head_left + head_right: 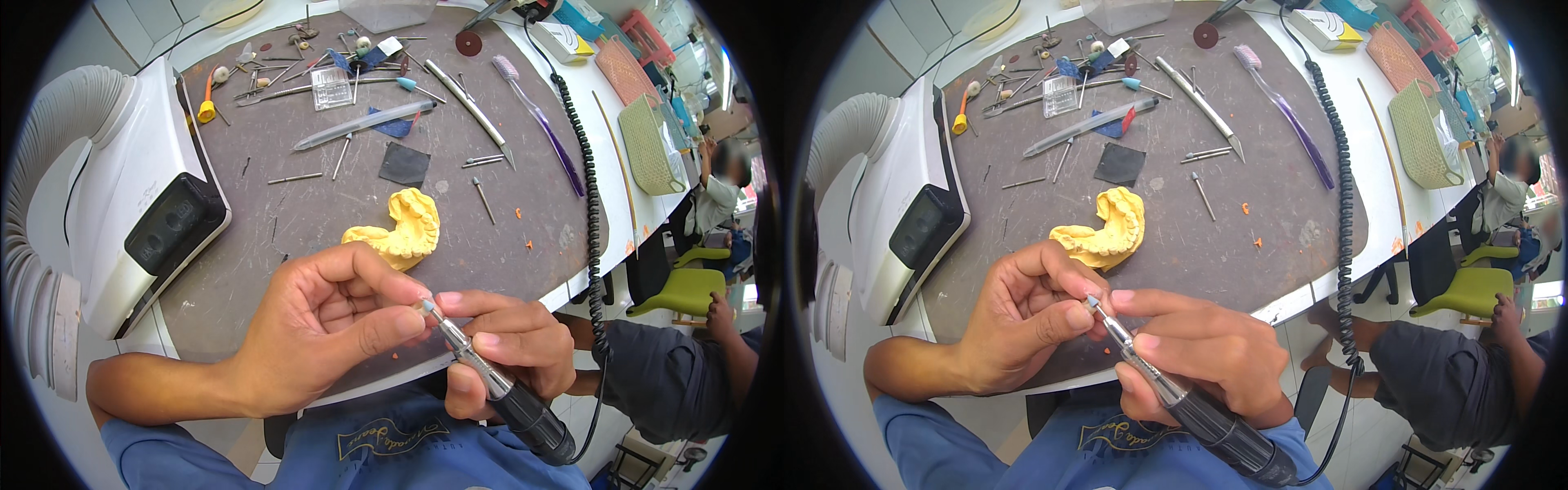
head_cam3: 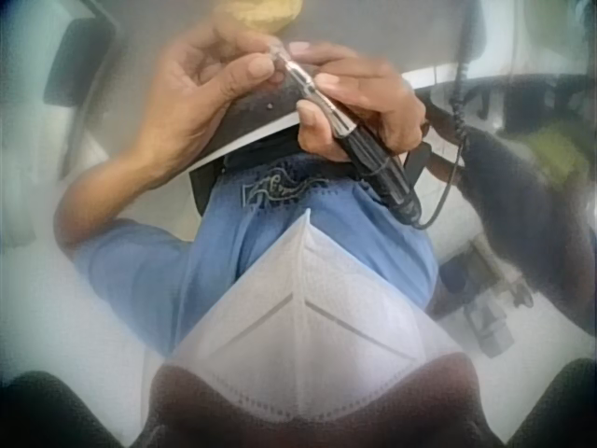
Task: The person refines a small, tooth-shaped object using a rotary tool and a sanding pad. They repeatedly switch between grinding the object with the rotary tool and smoothing it with the sanding pad, frequently checking the fit against a yellow dental mold.
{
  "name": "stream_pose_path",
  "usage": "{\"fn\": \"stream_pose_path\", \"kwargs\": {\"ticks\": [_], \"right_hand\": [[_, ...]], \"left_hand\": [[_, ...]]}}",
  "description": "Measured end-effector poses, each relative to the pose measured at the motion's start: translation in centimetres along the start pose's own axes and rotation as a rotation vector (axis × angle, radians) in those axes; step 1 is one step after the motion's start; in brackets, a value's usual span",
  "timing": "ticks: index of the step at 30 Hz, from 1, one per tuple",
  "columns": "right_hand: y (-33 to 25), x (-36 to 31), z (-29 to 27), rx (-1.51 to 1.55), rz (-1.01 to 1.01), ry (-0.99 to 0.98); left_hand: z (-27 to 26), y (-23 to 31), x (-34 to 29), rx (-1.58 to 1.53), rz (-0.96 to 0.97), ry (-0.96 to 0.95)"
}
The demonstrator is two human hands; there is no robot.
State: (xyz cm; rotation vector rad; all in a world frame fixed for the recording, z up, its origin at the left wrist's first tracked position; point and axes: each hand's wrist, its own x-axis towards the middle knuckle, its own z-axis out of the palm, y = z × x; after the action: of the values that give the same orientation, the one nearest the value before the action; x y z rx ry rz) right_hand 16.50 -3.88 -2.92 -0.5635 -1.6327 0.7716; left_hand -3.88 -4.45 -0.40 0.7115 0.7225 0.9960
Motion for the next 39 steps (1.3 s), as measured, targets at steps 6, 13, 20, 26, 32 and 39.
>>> {"fn": "stream_pose_path", "kwargs": {"ticks": [6, 13, 20, 26, 32, 39], "right_hand": [[0.00, -0.17, 0.08, 0.013, 0.005, 0.010], [-0.14, -0.27, 0.32, 0.020, 0.017, 0.034], [-0.24, -0.47, 0.15, 0.033, 0.043, 0.029], [-0.51, -0.41, 0.12, 0.040, 0.069, 0.022], [-0.41, -0.32, 0.37, 0.002, 0.041, 0.032], [-0.35, -0.72, 0.12, 0.099, 0.050, 0.126]], "left_hand": [[-0.11, -0.02, -0.04, -0.004, -0.008, 0.000], [-0.16, 0.02, -0.07, -0.005, -0.010, -0.001], [-0.21, 0.00, 0.04, 0.009, -0.015, -0.009], [-0.02, 0.21, -0.10, 0.007, -0.023, 0.003], [-0.15, 0.10, -0.06, 0.013, -0.016, -0.005], [-0.06, -0.05, -0.11, 0.044, 0.022, 0.001]]}}
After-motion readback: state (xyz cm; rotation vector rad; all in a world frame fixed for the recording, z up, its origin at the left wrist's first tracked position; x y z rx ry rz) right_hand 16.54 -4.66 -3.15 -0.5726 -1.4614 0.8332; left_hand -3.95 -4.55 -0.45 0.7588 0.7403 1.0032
